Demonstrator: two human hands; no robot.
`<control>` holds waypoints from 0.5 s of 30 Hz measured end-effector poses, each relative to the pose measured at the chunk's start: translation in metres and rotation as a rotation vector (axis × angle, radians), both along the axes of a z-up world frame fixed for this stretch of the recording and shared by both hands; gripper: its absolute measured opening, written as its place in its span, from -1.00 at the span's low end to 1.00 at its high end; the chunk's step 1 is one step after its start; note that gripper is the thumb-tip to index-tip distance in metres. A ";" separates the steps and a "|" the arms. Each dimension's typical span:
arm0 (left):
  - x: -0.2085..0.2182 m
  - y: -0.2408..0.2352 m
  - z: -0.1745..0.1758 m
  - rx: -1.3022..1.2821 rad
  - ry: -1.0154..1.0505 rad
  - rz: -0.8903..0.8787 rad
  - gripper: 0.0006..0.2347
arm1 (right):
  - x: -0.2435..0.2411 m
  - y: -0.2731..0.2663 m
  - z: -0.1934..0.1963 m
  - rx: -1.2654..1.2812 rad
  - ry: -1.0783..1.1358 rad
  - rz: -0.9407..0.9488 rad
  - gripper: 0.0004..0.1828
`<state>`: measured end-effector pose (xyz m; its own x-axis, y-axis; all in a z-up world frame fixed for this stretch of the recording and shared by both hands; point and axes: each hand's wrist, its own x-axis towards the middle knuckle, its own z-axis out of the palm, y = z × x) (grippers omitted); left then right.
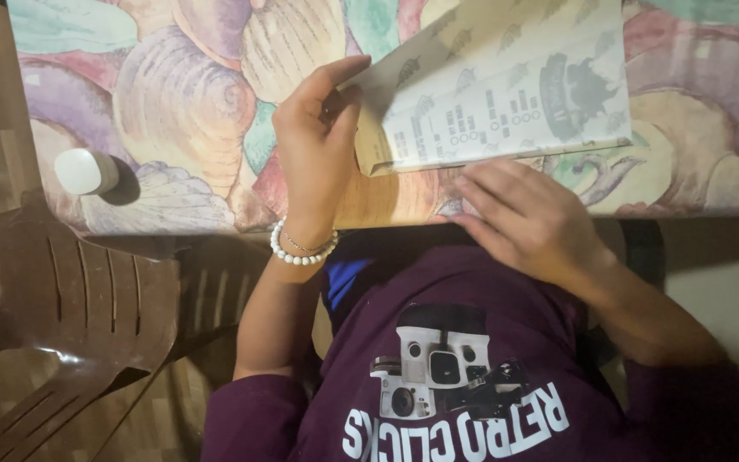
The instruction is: Manually folding and creasing printed paper sheets into specific shapes on a table.
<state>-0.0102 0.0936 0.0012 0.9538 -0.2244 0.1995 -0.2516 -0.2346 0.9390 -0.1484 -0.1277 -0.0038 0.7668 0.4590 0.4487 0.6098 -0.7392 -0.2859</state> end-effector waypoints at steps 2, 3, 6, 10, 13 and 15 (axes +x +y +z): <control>-0.001 0.000 0.003 0.022 -0.051 -0.027 -0.77 | 0.003 0.007 0.013 -0.094 -0.039 -0.029 -0.65; -0.001 0.001 0.003 0.021 -0.052 -0.026 -0.77 | 0.002 0.007 0.007 -0.095 -0.040 -0.028 -0.65; -0.001 0.002 0.000 0.058 -0.182 -0.093 -0.78 | 0.000 0.006 -0.003 -0.142 -0.016 -0.058 -0.50; -0.009 0.009 -0.005 0.176 -0.422 -0.201 -0.78 | -0.001 0.008 -0.005 -0.146 -0.035 -0.081 -0.44; -0.023 0.014 -0.004 0.255 -0.490 -0.309 -0.84 | -0.001 0.010 -0.001 -0.141 -0.040 -0.108 -0.48; -0.032 0.017 -0.002 0.286 -0.522 -0.371 -0.84 | -0.001 0.011 0.000 -0.123 -0.042 -0.115 -0.50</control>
<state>-0.0420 0.1108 -0.0006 0.5996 -0.6288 0.4951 -0.7641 -0.2658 0.5878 -0.1492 -0.1164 -0.0036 0.7992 0.4226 0.4274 0.5286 -0.8327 -0.1652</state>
